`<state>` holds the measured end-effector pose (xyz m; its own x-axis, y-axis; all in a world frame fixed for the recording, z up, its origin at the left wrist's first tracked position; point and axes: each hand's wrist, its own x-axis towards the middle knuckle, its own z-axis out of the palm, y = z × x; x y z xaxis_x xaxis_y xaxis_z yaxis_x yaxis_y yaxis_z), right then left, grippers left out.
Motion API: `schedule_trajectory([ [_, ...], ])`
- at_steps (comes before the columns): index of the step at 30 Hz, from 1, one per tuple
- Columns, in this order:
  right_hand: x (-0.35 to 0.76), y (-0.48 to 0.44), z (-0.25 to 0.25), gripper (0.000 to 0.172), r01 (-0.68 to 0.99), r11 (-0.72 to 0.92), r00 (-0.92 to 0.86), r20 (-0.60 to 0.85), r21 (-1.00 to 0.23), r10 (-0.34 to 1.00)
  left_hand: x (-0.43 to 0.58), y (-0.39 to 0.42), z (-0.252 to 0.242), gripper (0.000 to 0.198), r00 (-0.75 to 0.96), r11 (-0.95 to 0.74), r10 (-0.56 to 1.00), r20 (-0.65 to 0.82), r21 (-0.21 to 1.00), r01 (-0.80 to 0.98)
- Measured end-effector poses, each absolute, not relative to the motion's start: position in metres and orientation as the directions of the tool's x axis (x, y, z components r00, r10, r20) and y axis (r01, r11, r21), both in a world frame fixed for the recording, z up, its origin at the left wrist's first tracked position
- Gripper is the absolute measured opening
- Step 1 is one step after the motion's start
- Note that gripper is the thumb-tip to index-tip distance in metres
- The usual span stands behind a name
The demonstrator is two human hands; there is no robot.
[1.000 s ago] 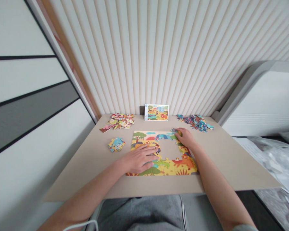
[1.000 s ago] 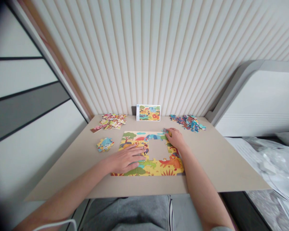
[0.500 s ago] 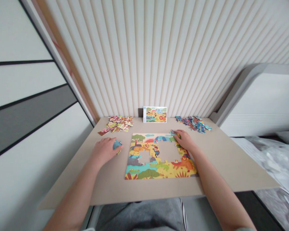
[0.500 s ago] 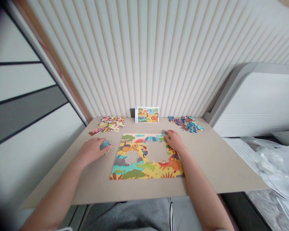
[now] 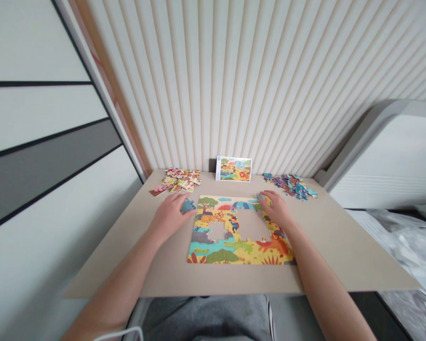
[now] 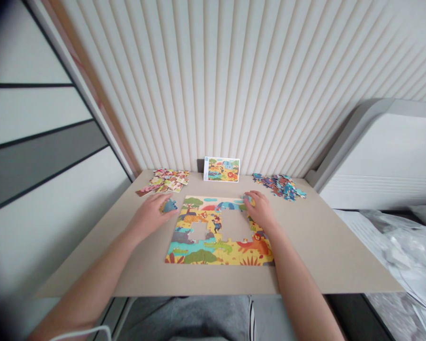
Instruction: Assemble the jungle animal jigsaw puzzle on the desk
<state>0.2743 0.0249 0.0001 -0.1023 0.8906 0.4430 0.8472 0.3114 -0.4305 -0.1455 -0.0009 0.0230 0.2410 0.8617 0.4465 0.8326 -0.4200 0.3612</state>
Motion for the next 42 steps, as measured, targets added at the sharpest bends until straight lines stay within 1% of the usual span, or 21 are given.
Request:
schedule_trajectory([
  [3,0.244,0.010,0.013,0.030,0.713,0.454,-0.167,0.499,-0.535,0.850,-0.125,-0.008,0.023,0.038,0.245,-0.490,0.846,0.474,0.509,0.708],
  [6,0.205,-0.009,0.023,0.024,0.570,0.546,-0.274,0.484,-0.614,0.831,-0.104,-0.017,0.022,0.039,0.249,-0.508,0.848,0.467,0.586,0.631],
  [8,0.180,-0.020,0.027,0.023,0.489,0.584,-0.362,0.458,-0.648,0.812,-0.092,-0.022,0.021,0.040,0.262,-0.519,0.847,0.463,0.613,0.595],
  [11,0.154,-0.033,0.029,0.023,0.405,0.628,-0.500,0.413,-0.665,0.761,-0.078,-0.028,0.020,0.031,0.279,-0.534,0.841,0.463,0.635,0.557],
  [13,0.146,-0.037,0.029,0.023,0.397,0.628,-0.558,0.367,-0.669,0.744,-0.070,-0.030,0.018,0.027,0.283,-0.539,0.840,0.463,0.647,0.540],
  [15,0.145,-0.038,0.028,0.024,0.410,0.610,-0.570,0.332,-0.678,0.752,-0.066,-0.030,0.016,0.025,0.285,-0.535,0.843,0.456,0.658,0.530],
  [19,0.151,-0.036,0.024,0.030,0.457,0.516,-0.530,0.245,-0.724,0.812,-0.066,-0.028,0.011,0.020,0.292,-0.512,0.859,0.421,0.697,0.502],
  [23,0.157,-0.032,0.021,0.034,0.532,0.398,-0.450,0.149,-0.748,0.881,-0.067,-0.030,0.011,0.024,0.355,-0.538,0.839,0.413,0.731,0.421],
  [26,0.163,-0.027,0.020,0.036,0.563,0.362,-0.404,0.134,-0.743,0.905,-0.067,-0.032,0.012,0.027,0.369,-0.548,0.829,0.420,0.738,0.393],
  [28,0.170,-0.023,0.022,0.040,0.575,0.340,-0.351,0.150,-0.744,0.924,-0.069,-0.032,0.013,0.030,0.361,-0.564,0.822,0.440,0.715,0.414],
  [32,0.198,-0.010,0.028,0.045,0.588,0.274,-0.223,0.173,-0.761,0.959,-0.074,-0.029,0.011,0.027,0.403,-0.621,0.783,0.473,0.598,0.506],
  [34,0.215,-0.004,0.030,0.046,0.597,0.207,-0.160,0.138,-0.775,0.977,-0.075,-0.029,0.009,0.025,0.439,-0.632,0.775,0.455,0.570,0.525],
  [37,0.234,0.002,0.030,0.046,0.625,0.107,-0.115,0.044,-0.774,0.992,-0.074,-0.030,0.007,0.025,0.479,-0.644,0.764,0.432,0.557,0.525],
  [39,0.239,0.003,0.028,0.046,0.647,0.072,-0.112,-0.001,-0.759,0.994,-0.073,-0.031,0.006,0.026,0.497,-0.654,0.755,0.428,0.551,0.518],
  [42,0.239,0.003,0.022,0.045,0.653,0.071,-0.157,-0.043,-0.754,0.987,-0.073,-0.031,0.005,0.026,0.513,-0.665,0.744,0.428,0.548,0.508],
])
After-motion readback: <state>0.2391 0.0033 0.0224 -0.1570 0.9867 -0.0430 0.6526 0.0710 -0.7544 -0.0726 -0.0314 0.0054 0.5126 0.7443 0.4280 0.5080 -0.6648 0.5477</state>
